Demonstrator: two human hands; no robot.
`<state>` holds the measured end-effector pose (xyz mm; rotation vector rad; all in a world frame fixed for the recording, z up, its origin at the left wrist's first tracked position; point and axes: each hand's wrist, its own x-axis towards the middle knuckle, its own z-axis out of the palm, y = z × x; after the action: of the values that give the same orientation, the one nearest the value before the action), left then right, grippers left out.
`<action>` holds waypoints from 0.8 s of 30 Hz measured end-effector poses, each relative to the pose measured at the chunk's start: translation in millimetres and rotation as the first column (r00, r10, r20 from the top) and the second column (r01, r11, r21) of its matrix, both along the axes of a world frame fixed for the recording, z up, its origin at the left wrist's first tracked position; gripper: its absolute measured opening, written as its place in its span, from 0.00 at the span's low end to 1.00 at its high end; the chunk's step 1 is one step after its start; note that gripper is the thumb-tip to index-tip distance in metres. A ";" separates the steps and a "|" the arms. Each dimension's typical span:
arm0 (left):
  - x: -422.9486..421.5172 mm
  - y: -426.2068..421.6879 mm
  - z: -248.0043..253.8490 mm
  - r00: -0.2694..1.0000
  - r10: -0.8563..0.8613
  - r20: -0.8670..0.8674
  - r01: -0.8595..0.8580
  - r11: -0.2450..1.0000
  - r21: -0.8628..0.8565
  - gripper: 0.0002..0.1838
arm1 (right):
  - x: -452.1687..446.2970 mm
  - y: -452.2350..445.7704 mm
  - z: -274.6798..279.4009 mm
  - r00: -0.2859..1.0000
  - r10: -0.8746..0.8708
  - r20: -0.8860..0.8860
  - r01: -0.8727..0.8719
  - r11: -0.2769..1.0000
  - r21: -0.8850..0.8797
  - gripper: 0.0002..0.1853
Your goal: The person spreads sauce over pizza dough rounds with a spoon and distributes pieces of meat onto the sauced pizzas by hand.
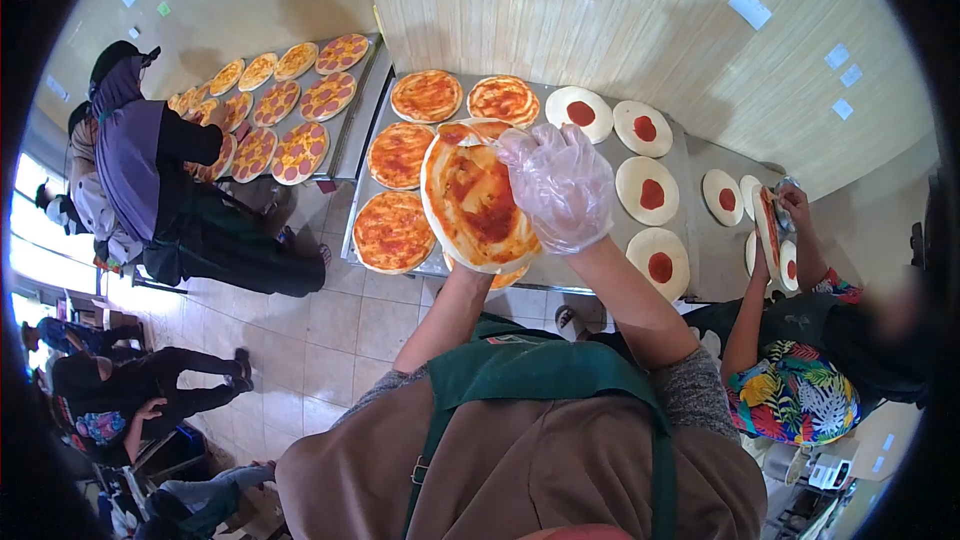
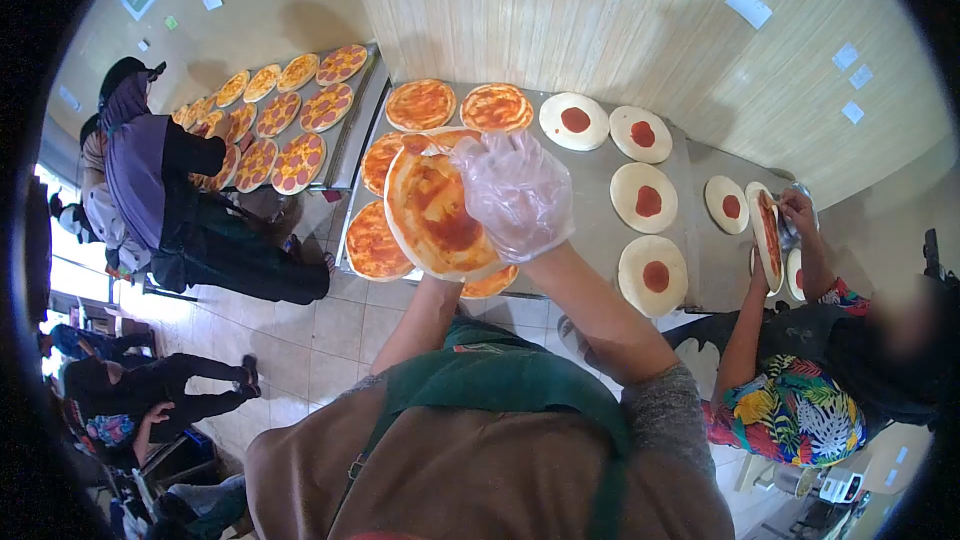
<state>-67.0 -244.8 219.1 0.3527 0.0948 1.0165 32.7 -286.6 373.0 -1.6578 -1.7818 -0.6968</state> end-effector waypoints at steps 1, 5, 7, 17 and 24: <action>0.8 0.9 -0.8 1.000 -0.003 0.008 0.003 1.000 -0.008 0.32 | 2.3 0.3 -2.6 1.000 -0.006 0.015 0.006 1.000 0.017 0.11; 0.6 -0.3 4.4 0.999 0.020 -0.040 -0.019 0.999 0.027 0.31 | 2.9 -4.6 2.2 0.999 -0.030 0.029 0.030 0.999 0.024 0.11; 0.2 -0.5 7.1 0.997 0.016 -0.077 -0.013 0.999 0.041 0.31 | 8.0 -0.9 -4.0 1.000 -0.015 -0.017 0.015 0.999 0.030 0.09; -1.3 23.4 -26.8 0.986 -0.130 0.106 0.120 0.988 0.096 0.31 | -8.8 -10.7 -5.5 0.912 0.084 -0.402 -0.198 0.948 -0.249 0.12; -8.1 13.3 -3.7 0.989 -0.121 0.084 0.119 0.992 0.030 0.31 | 1.5 -0.5 3.2 0.912 -0.016 -0.409 -0.045 0.989 -0.140 0.15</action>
<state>-75.1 -231.4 215.4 0.3332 -0.0172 0.9127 34.2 -287.1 376.2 -1.7314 -1.5649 -0.1877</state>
